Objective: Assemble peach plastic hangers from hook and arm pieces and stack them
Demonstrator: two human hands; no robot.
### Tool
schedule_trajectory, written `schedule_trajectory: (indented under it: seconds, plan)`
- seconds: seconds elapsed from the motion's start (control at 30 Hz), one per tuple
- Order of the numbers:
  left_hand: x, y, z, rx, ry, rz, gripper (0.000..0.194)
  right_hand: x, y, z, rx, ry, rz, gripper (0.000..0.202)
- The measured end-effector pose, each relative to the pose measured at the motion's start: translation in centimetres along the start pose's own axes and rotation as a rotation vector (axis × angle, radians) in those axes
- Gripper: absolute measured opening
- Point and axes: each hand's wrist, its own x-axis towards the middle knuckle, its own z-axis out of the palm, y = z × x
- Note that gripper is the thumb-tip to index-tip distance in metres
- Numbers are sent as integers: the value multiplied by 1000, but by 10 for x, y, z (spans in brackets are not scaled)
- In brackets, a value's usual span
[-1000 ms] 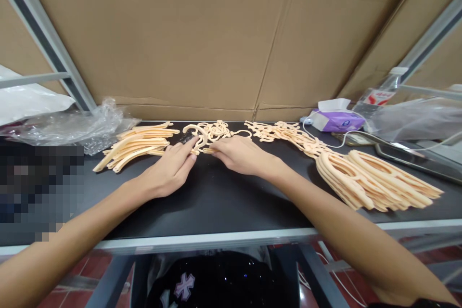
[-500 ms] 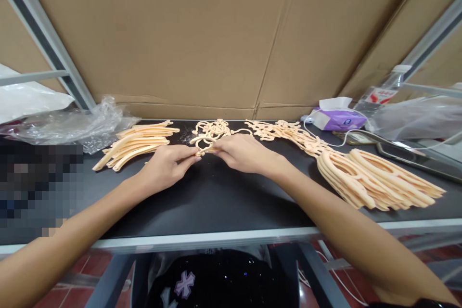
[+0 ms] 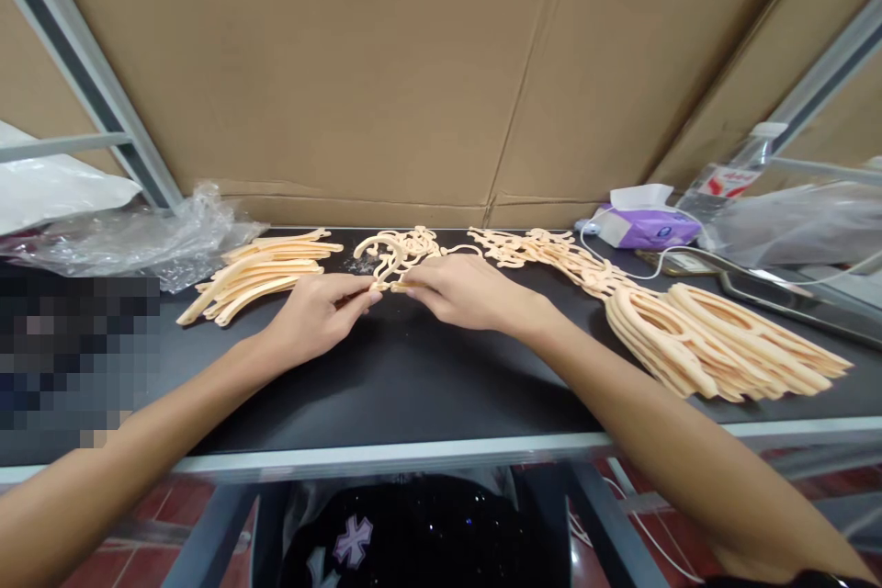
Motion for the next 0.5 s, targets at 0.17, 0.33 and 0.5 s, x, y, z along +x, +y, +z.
schedule_trajectory:
  seconds: [0.17,0.33,0.5]
  plan:
    - [-2,-2,2,1,6,62,22,0,-3,-1,-72,13,-21,28]
    - [-4,-6,0,56,-33,186,19,0,-6,-1,-186,40,-65,28]
    - [-3,-7,-2,114,-65,294,21,1,-6,-1,-228,29,-113,22]
